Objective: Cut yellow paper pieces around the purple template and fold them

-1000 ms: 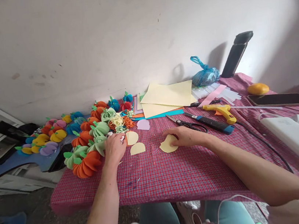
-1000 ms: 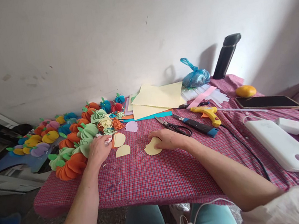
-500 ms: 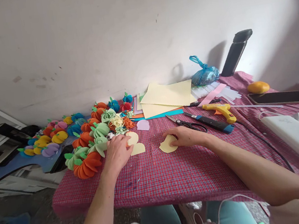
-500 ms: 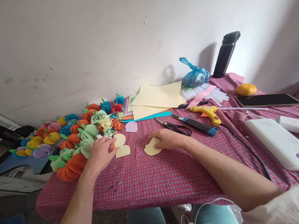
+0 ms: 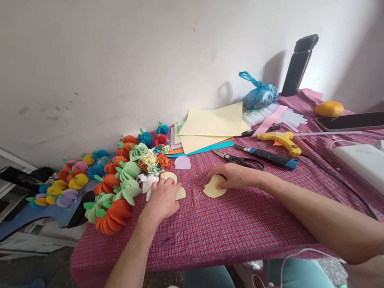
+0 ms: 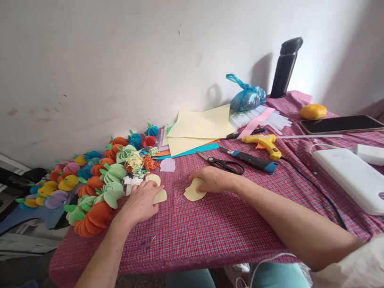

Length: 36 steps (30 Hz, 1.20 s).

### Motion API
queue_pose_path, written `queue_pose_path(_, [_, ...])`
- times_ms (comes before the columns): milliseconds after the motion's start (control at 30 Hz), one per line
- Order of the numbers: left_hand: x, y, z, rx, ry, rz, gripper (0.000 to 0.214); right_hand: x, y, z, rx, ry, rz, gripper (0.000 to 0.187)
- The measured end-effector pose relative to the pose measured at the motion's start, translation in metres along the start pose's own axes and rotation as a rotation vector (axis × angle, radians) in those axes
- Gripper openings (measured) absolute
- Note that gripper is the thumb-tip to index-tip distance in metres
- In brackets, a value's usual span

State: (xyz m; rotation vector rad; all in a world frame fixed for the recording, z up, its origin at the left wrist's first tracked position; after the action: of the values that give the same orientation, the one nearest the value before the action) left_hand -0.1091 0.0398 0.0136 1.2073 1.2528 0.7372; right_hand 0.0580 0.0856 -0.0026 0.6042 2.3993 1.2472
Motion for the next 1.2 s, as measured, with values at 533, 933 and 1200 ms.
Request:
queue_pose_path(533, [-0.011,0.004,-0.012,-0.025,0.184,0.289,0.030,0.001,-0.002,0.004,-0.006,0.012,0.009,0.039])
queue_pose_path(933, [0.038,-0.005,-0.087,-0.544,0.336,0.273,0.034,-0.001,0.003,-0.001,0.028,-0.007,0.002,0.037])
queue_pose_path(1200, [0.033,0.008,-0.071,-0.283,0.381,0.307,0.037,0.000,0.000,0.004,0.011,0.000,0.012,0.038])
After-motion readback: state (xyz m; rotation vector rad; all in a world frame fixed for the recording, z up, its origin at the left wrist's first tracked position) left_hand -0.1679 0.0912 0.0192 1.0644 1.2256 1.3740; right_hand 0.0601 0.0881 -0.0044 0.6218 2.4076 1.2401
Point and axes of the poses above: each hand's wrist, its own x-axis towards the middle knuckle, its own y-axis out of the back of the hand, z = x × y, the point moved 8 cm from there along x, towards the middle knuckle, and after that the axes turned 12 degrees about -z, right-handed, at the moved point
